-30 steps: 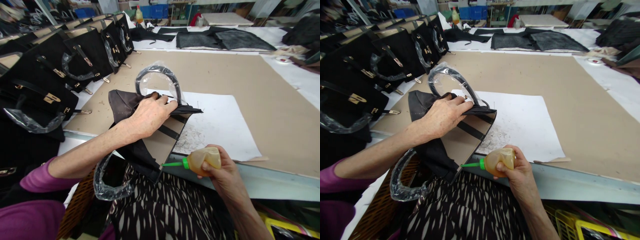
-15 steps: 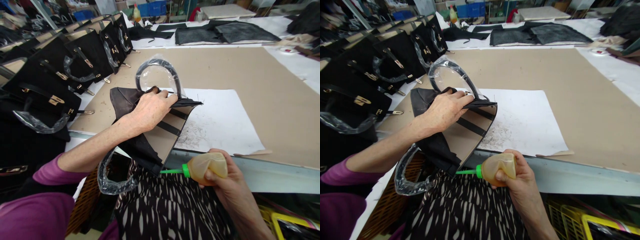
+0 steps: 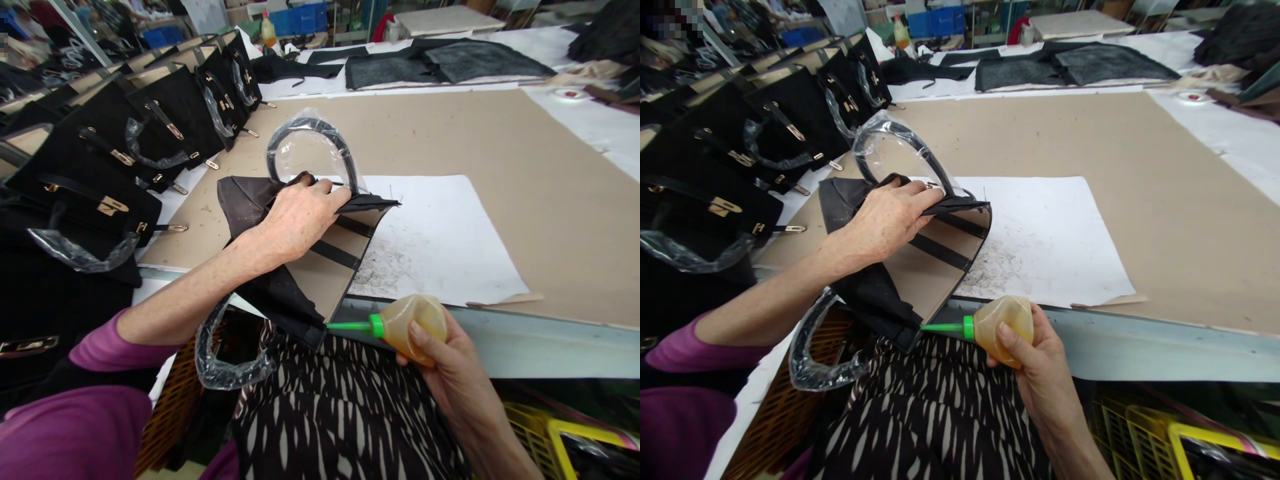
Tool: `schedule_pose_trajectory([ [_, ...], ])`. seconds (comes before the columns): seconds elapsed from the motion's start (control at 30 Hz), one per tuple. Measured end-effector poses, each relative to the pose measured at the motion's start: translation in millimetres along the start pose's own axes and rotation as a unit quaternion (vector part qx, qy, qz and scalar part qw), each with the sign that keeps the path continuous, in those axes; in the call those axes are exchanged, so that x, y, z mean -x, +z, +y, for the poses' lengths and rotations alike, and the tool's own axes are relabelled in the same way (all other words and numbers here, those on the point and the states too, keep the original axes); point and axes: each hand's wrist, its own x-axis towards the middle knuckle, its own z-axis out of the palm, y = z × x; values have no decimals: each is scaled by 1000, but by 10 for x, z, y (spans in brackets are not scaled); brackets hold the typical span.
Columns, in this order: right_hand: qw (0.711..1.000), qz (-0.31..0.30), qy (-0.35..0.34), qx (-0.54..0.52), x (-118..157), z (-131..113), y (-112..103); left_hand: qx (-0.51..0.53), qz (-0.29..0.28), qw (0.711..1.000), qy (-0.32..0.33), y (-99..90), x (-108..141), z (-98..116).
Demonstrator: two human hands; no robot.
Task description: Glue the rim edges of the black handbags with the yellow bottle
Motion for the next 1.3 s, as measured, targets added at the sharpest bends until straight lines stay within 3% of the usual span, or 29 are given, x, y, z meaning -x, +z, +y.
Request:
schedule_pose_trajectory([
  [0.23,999,-30,9,-8,83,9,21,7,7,1000,1,6,-10,-2],
  [0.53,1000,-9,-17,3,45,-32,4,1,-4,1000,-4,-10,-8,7],
  [0.7,999,-36,-1,4,123,-21,34,5,-1,1000,-4,-8,-17,6],
  [0.87,999,-19,-11,35,197,-13,-11,2,-6,1000,-3,-11,-48,-1],
  [1.0,990,32,-71,118,126,-29,-82,1,-4,1000,-2,-25,-64,-6],
  [1.1,969,62,-145,190,-17,-43,-125,1,-7,1000,6,-50,-72,-12],
  [1.3,932,88,-217,276,-327,-77,-128,3,-12,1000,12,-84,-109,-31],
])
